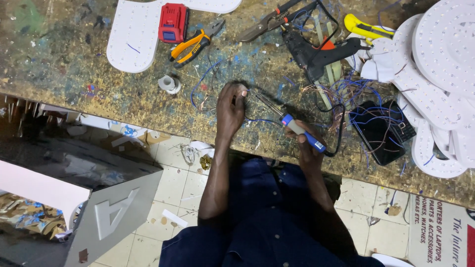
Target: Soldering electrical wires to LED components on foam board letters for sign assembly.
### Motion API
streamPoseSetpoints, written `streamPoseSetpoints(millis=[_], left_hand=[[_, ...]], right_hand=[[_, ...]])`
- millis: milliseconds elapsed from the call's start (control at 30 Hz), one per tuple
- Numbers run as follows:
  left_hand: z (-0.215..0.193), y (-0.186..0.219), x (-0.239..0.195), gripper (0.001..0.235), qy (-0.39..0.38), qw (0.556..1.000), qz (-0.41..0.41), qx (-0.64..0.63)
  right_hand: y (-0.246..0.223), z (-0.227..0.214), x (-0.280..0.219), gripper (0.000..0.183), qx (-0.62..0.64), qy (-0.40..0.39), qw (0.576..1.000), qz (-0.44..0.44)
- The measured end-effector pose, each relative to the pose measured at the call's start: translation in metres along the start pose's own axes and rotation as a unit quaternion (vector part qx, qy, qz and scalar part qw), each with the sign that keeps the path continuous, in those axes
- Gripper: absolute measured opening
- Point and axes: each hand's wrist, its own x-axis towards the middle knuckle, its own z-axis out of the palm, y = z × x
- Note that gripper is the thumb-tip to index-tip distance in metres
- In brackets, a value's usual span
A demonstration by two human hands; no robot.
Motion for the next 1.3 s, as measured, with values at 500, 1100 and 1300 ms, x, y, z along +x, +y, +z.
streamPoseSetpoints(millis=[500,1100,1300], left_hand=[[0.0,0.002,-0.001,0.012,-0.006,1.0,-0.007,-0.003],[0.006,-0.012,-0.002,0.011,0.006,1.0,0.01,0.02],[0.005,-0.006,-0.001,0.012,0.005,1.0,0.002,0.017]], right_hand=[[0.004,-0.005,0.0,0.048,-0.032,-0.011,0.999,-0.013],[0.002,-0.004,-0.002,0.045,-0.017,-0.002,0.999,-0.03],[0.003,-0.003,0.0,0.044,-0.015,-0.011,1.0,-0.022]])
